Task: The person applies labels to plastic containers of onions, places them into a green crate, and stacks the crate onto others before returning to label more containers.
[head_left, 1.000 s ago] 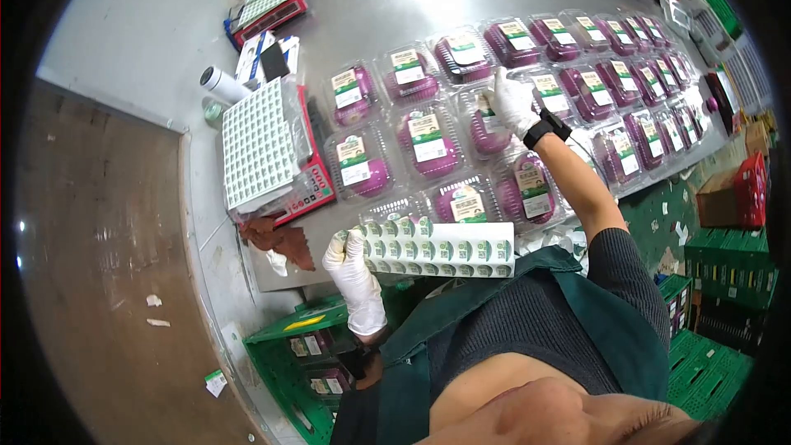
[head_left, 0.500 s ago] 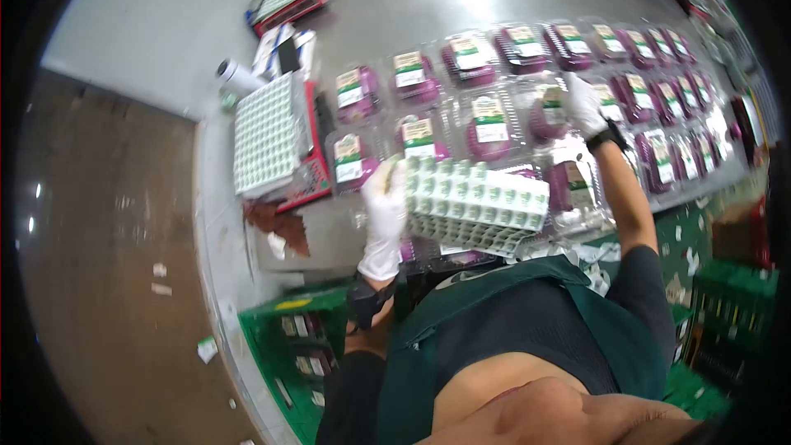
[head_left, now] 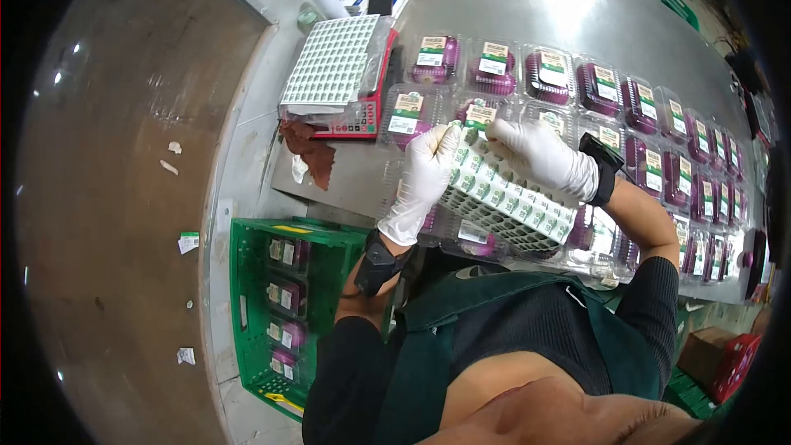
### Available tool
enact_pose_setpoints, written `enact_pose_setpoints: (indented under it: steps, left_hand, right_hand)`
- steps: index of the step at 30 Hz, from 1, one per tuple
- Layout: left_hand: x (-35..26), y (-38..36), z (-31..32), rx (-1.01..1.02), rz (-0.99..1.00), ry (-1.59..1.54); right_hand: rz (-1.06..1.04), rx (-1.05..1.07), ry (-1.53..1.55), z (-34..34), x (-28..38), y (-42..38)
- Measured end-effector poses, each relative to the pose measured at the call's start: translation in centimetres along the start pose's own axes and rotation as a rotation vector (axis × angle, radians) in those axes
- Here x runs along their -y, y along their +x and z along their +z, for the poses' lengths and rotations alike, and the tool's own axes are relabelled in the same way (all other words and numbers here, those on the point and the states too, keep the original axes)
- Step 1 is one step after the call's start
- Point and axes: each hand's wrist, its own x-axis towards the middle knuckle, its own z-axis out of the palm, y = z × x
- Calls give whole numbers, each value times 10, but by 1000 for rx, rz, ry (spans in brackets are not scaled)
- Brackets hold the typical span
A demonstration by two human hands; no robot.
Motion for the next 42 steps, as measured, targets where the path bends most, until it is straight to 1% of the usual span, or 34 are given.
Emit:
enact_pose_setpoints:
  steps: [2, 3, 4, 6, 8, 11, 13, 14, 17, 18, 20, 22, 24, 25, 28, 29, 32, 34, 35, 37, 39, 40, 41, 42]
  left_hand:
    - [10, 8, -13, 8, -106, 53]
    - [13, 14, -20, -29, -139, 58]
    - [16, 18, -29, -53, -224, -61]
    - [19, 17, -54, -98, -387, -308]
    - [24, 14, -75, -79, -406, -292]
    - [18, 11, -93, -100, -386, -338]
    - [13, 13, -106, -121, -359, -360]
    - [14, 15, -112, -136, -362, -381]
    - [24, 21, -127, -186, -359, -418]
    - [26, 23, -129, -196, -360, -416]
    - [30, 28, -131, -204, -360, -410]
    - [34, 30, -134, -216, -379, -429]
    - [33, 30, -133, -222, -395, -450]
    - [32, 32, -128, -191, -403, -485]
    - [37, 34, -110, -137, -410, -465]
    - [36, 36, -105, -132, -409, -464]
    - [33, 34, -93, -105, -419, -451]
    - [34, 33, -83, -75, -415, -434]
    - [31, 33, -75, -77, -427, -404]
    - [28, 32, -65, -80, -388, -393]
    - [28, 26, -61, -66, -370, -378]
    - [26, 25, -58, -66, -371, -374]
    - [25, 24, -53, -65, -374, -373]
    - [23, 24, -46, -66, -377, -374]
  right_hand:
    - [-134, -84, -14, 10, -2, 4]
    - [-83, -164, 221, 14, -2, 10]
    - [57, -269, 422, 15, -5, 21]
    - [569, -348, 894, -1, -30, 55]
    - [622, -472, 1055, 16, -92, 100]
    - [489, -626, 624, 62, -170, 171]
    - [527, -637, 372, 81, -207, 208]
    - [546, -637, 248, 90, -218, 221]
    - [496, -653, 224, 110, -228, 250]
    - [449, -618, 30, 117, -232, 252]
    - [511, -536, -289, 123, -242, 248]
    - [635, -590, -172, 107, -245, 226]
    - [598, -731, 8, 97, -269, 191]
    - [768, -647, -63, 81, -252, 174]
    - [853, -588, -399, 74, -258, 147]
    - [839, -625, -383, 69, -260, 135]
    - [976, -744, -315, 32, -265, 92]
    - [1104, -627, -233, 18, -270, 67]
    - [1153, -500, -469, 16, -271, 62]
    - [1163, -403, -697, 13, -296, 49]
    - [1233, -523, -615, -6, -317, 22]
    - [1268, -587, -576, -18, -312, 11]
    - [1289, -675, -401, -37, -305, -11]
    - [1293, -699, -363, -48, -306, -29]
